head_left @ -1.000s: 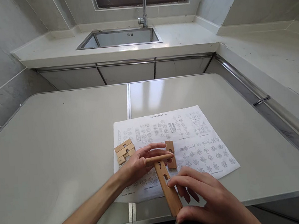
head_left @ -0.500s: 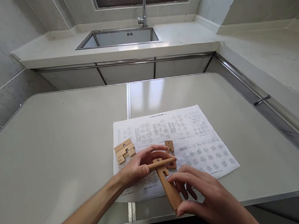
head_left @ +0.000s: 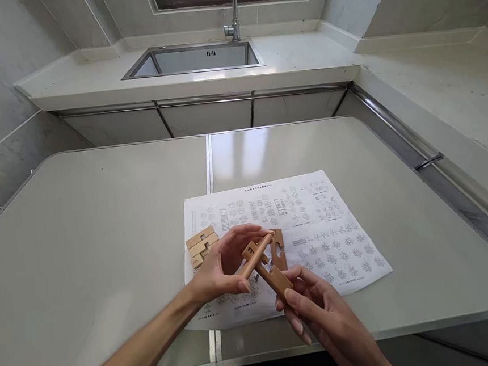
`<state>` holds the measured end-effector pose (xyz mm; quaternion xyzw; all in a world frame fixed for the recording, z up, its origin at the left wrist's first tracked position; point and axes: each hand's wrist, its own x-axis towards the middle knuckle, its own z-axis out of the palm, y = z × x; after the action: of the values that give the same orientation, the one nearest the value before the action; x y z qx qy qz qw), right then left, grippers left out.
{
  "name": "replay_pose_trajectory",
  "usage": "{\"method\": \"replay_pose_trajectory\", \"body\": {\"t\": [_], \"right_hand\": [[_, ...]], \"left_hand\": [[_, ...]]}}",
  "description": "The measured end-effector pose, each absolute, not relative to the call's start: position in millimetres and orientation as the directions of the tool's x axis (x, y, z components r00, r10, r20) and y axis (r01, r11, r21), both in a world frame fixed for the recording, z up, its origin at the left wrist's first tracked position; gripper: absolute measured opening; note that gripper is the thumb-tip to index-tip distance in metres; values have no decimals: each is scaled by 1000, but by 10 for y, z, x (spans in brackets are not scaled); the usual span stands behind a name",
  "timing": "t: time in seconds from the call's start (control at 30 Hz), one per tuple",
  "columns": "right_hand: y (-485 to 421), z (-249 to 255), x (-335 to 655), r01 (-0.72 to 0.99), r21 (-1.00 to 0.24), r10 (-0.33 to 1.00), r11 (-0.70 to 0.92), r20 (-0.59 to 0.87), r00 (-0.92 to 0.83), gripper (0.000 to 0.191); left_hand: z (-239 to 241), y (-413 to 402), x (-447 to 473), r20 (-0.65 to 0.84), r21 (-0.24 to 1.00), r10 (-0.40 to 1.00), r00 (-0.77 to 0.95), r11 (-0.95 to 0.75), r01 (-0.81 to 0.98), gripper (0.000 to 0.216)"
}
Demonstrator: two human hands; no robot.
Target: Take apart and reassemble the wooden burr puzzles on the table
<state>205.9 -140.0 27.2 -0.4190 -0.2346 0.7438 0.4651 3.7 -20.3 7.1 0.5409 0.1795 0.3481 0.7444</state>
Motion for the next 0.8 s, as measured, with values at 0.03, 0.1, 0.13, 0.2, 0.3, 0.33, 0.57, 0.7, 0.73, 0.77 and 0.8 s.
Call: {"method": "replay_pose_trajectory", "body": {"t": [0.03, 0.1, 0.13, 0.2, 0.3, 0.33, 0.57, 0.7, 0.73, 0.77, 0.8], "right_hand": [[-1403, 288, 2060, -498, -734, 886, -462, -414, -211, 37], [-1406, 323, 2069, -493, -728, 877, -476, -433, -208, 38], [-1407, 338, 2074, -488, -725, 872, -485, -445, -206, 39], [-1403, 354, 2080, -482, -721, 863, -498, -465, -197, 40], [-1390, 332, 2077, -494, -714, 862, -496, -470, -187, 43], [-1385, 317, 2073, -496, -716, 865, -491, -468, -180, 45], [-1383, 291, 2036, -440, -782, 891, -442, -438, -118, 45], [-1367, 305, 2023, -437, -794, 905, -422, -396, -155, 39], [-1361, 304, 2021, -436, -797, 907, -418, -388, -161, 39], [-1357, 302, 2019, -436, -799, 909, -415, -383, -164, 38], [-1355, 299, 2018, -437, -800, 911, -412, -379, -165, 38]], "left_hand": [[72, -200, 39, 124, 930, 705, 698, 162, -329, 90], [75, -194, 46, 145, 930, 689, 710, 150, -336, 93], [78, -193, 49, 150, 929, 682, 715, 150, -338, 93], [85, -190, 51, 151, 929, 677, 721, 152, -337, 92], [87, -189, 46, 145, 934, 669, 729, 151, -325, 93], [85, -191, 45, 144, 937, 666, 732, 148, -318, 94], [109, -267, 92, 140, 967, 644, 752, 75, -245, 96], [150, -307, 111, 116, 977, 625, 772, 69, -203, 99], [158, -310, 110, 120, 978, 626, 770, 61, -202, 99], [164, -309, 108, 126, 979, 630, 767, 48, -200, 99], [169, -306, 104, 132, 980, 631, 765, 32, -195, 99]]}}
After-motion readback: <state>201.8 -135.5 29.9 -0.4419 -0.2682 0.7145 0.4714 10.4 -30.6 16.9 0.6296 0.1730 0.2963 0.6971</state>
